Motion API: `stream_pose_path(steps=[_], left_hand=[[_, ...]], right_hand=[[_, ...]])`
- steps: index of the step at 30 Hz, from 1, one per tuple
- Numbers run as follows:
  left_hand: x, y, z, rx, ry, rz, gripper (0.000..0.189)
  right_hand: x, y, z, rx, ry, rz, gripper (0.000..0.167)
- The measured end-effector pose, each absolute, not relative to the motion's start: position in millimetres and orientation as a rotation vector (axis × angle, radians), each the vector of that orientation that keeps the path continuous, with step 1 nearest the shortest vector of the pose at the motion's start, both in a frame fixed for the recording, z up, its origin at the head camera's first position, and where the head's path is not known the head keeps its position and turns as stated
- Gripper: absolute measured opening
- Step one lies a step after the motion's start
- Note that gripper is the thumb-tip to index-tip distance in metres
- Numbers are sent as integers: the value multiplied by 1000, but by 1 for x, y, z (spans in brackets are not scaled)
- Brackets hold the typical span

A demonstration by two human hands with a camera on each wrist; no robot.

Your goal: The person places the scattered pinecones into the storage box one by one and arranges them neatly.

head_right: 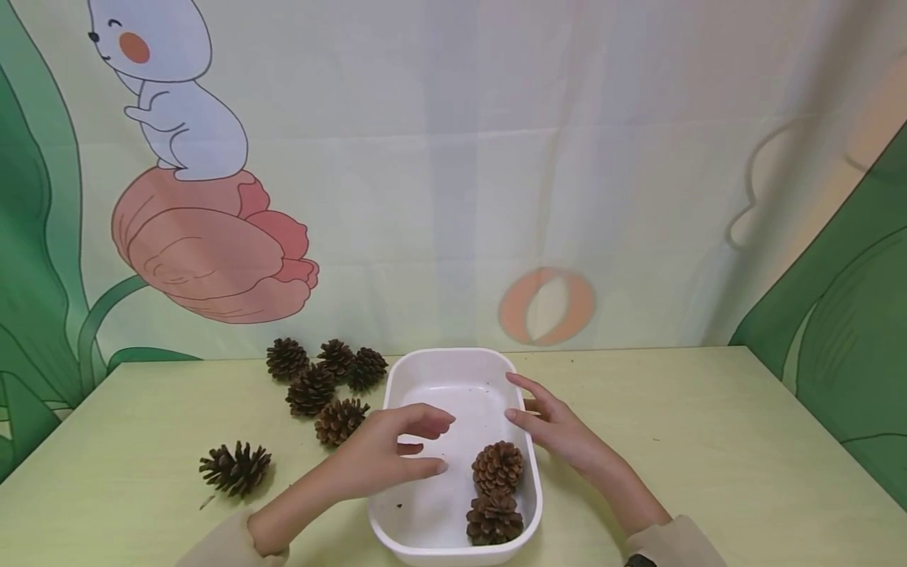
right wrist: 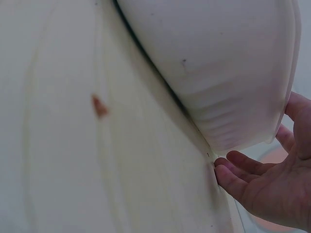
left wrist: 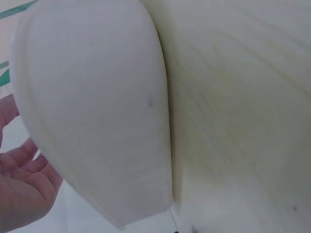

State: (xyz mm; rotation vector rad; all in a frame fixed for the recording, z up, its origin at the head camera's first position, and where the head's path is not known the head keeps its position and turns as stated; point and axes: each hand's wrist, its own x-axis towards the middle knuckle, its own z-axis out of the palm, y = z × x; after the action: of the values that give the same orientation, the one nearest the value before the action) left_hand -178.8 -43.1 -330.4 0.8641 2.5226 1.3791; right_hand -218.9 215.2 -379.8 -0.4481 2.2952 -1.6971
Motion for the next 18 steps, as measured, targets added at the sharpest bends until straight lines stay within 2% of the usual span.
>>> stream_pose_path(steps=[18], left_hand=[[-165,-84,-314,790,2536,1515,39]], right_hand=[[-219,216,-379,-449,2287,-1703,58]])
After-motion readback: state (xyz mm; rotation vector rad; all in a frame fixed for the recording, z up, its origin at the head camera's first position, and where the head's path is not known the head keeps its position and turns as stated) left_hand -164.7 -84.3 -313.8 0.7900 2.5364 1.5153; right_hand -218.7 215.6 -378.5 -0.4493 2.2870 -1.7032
